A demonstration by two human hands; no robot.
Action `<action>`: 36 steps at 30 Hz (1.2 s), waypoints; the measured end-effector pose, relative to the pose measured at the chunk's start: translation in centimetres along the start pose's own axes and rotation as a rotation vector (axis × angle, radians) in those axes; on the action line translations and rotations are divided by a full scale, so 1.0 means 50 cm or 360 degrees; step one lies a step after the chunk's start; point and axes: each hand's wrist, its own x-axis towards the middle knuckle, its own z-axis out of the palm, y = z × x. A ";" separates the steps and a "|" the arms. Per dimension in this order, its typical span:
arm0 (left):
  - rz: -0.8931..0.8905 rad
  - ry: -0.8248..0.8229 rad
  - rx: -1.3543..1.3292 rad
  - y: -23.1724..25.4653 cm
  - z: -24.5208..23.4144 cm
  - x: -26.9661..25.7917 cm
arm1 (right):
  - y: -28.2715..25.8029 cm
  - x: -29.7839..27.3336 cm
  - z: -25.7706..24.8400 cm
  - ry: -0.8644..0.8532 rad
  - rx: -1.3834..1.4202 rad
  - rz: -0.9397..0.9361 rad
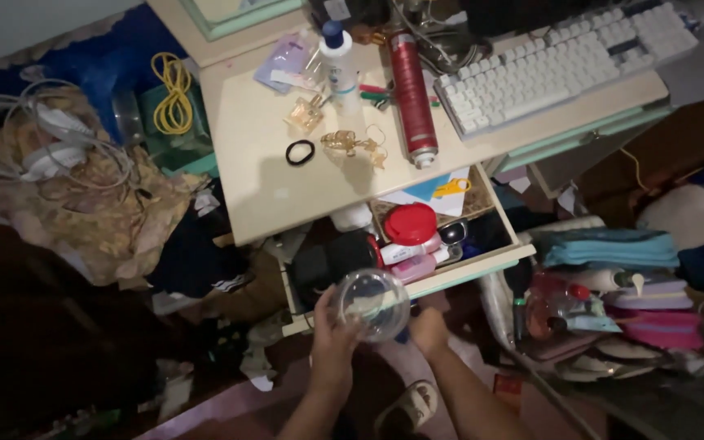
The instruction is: The person clears clutter from a desk by moving various items into a drawer and a blue bag. They handle a glass jar, a red spray can, a power strip, a hair straightener, and small bottles, placing them into storage.
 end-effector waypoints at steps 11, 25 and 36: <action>-0.0200 -0.0315 0.0100 0.207 0.063 0.172 | -0.022 0.039 0.051 0.0350 0.0444 0.0052; -0.0473 -0.0326 0.0618 0.451 0.058 0.413 | -0.269 -0.070 -0.163 0.1273 0.0835 0.0242; 0.0087 -0.0667 0.1330 0.391 -0.015 0.562 | -0.622 0.143 -0.193 0.0559 -0.0014 -0.1063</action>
